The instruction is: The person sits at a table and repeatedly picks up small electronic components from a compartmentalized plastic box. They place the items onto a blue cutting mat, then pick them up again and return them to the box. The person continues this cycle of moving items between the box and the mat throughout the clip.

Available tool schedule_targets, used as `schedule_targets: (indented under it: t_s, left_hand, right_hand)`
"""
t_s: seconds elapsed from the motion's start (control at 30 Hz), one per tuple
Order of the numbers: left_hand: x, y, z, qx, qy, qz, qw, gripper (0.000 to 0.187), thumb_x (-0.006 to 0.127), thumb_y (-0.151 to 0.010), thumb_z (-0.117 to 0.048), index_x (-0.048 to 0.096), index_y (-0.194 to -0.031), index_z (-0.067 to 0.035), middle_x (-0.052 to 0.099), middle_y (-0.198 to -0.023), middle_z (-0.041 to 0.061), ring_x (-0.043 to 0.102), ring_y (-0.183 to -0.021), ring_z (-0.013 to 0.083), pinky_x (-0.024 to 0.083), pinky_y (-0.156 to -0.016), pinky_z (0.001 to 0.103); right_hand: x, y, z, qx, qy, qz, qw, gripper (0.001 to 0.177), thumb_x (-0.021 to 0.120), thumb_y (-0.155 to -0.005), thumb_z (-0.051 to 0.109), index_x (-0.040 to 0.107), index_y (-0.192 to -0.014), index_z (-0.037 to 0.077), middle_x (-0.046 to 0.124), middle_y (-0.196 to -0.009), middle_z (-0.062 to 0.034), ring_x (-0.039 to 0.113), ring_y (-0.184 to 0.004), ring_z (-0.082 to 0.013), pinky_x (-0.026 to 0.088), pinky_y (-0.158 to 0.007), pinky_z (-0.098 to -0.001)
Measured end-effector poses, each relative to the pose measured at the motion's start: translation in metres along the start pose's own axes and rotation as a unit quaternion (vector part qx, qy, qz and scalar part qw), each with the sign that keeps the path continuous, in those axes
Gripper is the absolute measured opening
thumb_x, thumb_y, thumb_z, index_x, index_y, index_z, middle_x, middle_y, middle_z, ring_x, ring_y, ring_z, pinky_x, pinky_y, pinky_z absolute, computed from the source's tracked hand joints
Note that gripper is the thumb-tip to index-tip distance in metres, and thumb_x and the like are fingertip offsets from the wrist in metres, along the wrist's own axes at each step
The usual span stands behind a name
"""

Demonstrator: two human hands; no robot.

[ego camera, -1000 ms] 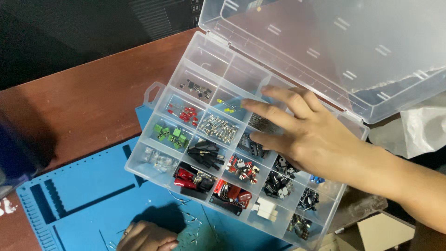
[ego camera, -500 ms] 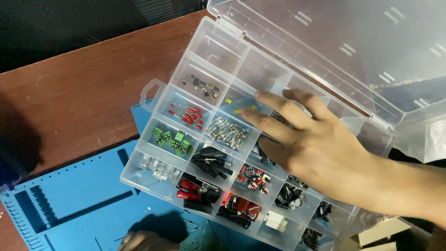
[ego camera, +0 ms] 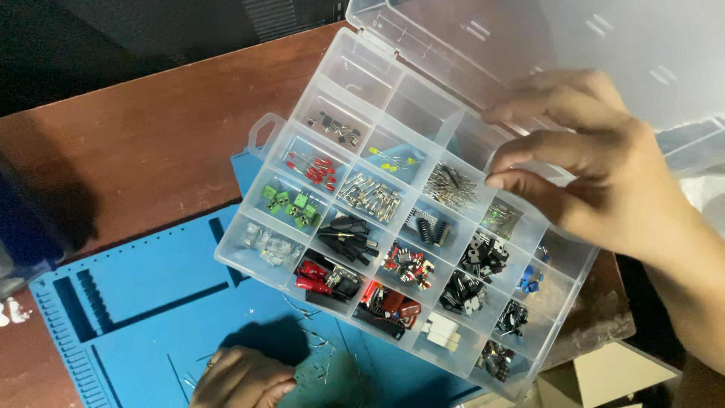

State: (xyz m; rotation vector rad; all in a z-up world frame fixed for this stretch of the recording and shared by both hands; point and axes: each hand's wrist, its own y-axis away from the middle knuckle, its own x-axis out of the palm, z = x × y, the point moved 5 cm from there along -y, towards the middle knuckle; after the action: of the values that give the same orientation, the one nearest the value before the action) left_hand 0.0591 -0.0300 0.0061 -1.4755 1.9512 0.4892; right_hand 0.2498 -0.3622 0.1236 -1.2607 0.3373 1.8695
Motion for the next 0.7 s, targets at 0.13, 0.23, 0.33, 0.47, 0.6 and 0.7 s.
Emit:
schedule_targets:
  t_s: [0.13, 0.23, 0.33, 0.47, 0.6, 0.7]
  left_hand:
    - [-0.009, -0.005, -0.012, -0.028, 0.017, -0.028, 0.999, 0.024, 0.061, -0.094, -0.035, 0.076, -0.081, -0.022, 0.077, -0.076, -0.009, 0.069, -0.067, 0.0114, 0.05, -0.068, 0.03]
    - [-0.012, 0.0, -0.013, 0.045, 0.048, -0.033, 0.997, 0.015, 0.066, -0.092, -0.024, 0.073, -0.088, -0.012, 0.077, -0.085, -0.001, 0.069, -0.073, 0.0177, 0.051, -0.071, 0.032]
    - [-0.014, 0.005, -0.015, 0.057, 0.077, -0.024, 0.995, 0.011, 0.068, -0.092, -0.02, 0.07, -0.09, -0.009, 0.075, -0.086, 0.001, 0.067, -0.075, 0.0208, 0.053, -0.073, 0.034]
    - [-0.019, 0.008, -0.022, 0.092, 0.059, -0.011, 0.994, 0.012, 0.065, -0.096, -0.02, 0.069, -0.094, -0.009, 0.069, -0.081, 0.002, 0.06, -0.07, 0.0224, 0.049, -0.071, 0.034]
    - [-0.016, 0.013, -0.022, 0.093, 0.037, 0.012, 0.995, 0.012, 0.061, -0.099, -0.023, 0.066, -0.095, -0.012, 0.067, -0.08, 0.001, 0.056, -0.07, 0.0222, 0.047, -0.071, 0.033]
    - [-0.017, 0.011, -0.027, 0.117, 0.051, 0.004, 0.992, 0.015, 0.059, -0.1, -0.022, 0.066, -0.095, -0.011, 0.069, -0.082, 0.001, 0.058, -0.071, 0.0224, 0.047, -0.071, 0.035]
  right_hand:
    - [0.018, 0.021, -0.009, -0.021, 0.001, -0.074, 0.997, 0.01, 0.078, -0.097, 0.008, 0.075, -0.098, -0.001, 0.068, -0.119, -0.0194, 0.059, -0.118, -0.0396, 0.044, -0.109, -0.0526]
    - [0.033, 0.035, -0.008, -0.035, 0.035, -0.082, 0.995, 0.009, 0.078, -0.098, 0.016, 0.076, -0.098, 0.007, 0.068, -0.119, -0.0115, 0.057, -0.115, -0.0346, 0.04, -0.105, -0.048]
    - [0.035, 0.043, -0.006, -0.059, 0.031, -0.136, 0.988, 0.01, 0.079, -0.098, 0.013, 0.077, -0.101, 0.004, 0.069, -0.115, -0.0108, 0.057, -0.113, -0.0341, 0.043, -0.105, -0.0468]
    - [0.038, 0.049, -0.013, -0.082, 0.096, -0.101, 0.987, 0.008, 0.078, -0.097, 0.017, 0.081, -0.102, 0.013, 0.066, -0.132, -0.0062, 0.05, -0.117, -0.0343, 0.035, -0.101, -0.0506]
    - [0.026, 0.029, 0.008, -0.128, 0.124, -0.089, 0.98, 0.005, 0.079, -0.097, 0.007, 0.078, -0.101, 0.007, 0.065, -0.132, -0.0136, 0.054, -0.12, -0.0379, 0.037, -0.104, -0.0538]
    - [0.053, 0.02, -0.004, -0.077, 0.281, -0.054, 0.955, 0.005, 0.082, -0.09, 0.022, 0.079, -0.086, 0.021, 0.068, -0.133, 0.0006, 0.05, -0.113, -0.0318, 0.045, -0.077, -0.046]
